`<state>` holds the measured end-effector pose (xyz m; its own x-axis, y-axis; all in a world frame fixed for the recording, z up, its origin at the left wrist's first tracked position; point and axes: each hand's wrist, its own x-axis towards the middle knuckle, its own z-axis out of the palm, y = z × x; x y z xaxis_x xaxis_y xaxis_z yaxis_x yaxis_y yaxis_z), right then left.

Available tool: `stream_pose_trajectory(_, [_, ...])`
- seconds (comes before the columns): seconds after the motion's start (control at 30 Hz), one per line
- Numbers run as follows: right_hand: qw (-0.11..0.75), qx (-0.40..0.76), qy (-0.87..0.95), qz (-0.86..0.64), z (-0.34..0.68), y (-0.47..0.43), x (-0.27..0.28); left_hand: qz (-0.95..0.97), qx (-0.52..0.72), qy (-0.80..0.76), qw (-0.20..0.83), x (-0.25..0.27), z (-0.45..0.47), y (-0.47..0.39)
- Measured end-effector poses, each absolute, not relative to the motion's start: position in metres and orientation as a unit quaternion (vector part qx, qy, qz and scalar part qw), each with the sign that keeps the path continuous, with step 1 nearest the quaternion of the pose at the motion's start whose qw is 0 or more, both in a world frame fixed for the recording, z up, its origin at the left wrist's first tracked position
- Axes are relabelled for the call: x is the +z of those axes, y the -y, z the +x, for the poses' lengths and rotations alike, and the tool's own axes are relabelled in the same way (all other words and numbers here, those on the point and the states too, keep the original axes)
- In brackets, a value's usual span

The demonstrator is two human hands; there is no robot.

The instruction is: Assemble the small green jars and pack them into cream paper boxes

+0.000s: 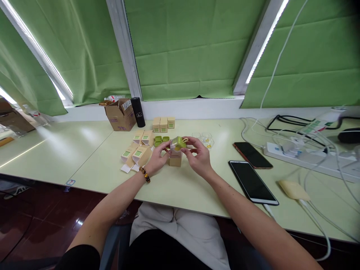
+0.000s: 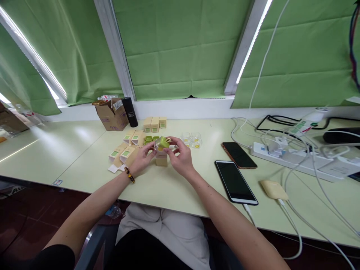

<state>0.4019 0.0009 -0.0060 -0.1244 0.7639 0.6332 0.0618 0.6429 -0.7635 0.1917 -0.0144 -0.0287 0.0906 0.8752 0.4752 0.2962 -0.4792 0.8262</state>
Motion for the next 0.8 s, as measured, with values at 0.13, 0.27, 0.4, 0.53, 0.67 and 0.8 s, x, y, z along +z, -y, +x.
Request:
stream_pose_trajectory(0.13, [0.551,0.286,0.725,-0.298,0.399,-0.002,-0.012,0.671,0.533,-0.414,0.307,-0.027,0.191,0.014])
stream_pose_trajectory(0.27, [0.538,0.25,0.745,-0.306,0.405,-0.007,-0.012,0.653,0.535,-0.421,0.332,-0.022,0.191,0.018])
stream_pose_trajectory(0.4, [0.512,0.203,0.776,-0.308,0.411,-0.011,-0.014,0.646,0.532,-0.428,0.341,-0.021,0.192,0.019])
stream_pose_trajectory(0.53, [0.473,0.177,0.807,-0.306,0.413,-0.013,-0.017,0.641,0.534,-0.429,0.346,-0.021,0.192,0.017])
stream_pose_trajectory(0.67, [0.465,0.161,0.819,-0.294,0.412,-0.011,-0.015,0.642,0.536,-0.43,0.341,-0.022,0.193,0.017])
stream_pose_trajectory(0.8, [0.453,0.157,0.831,-0.283,0.41,-0.009,-0.015,0.646,0.538,-0.429,0.331,-0.022,0.193,0.018])
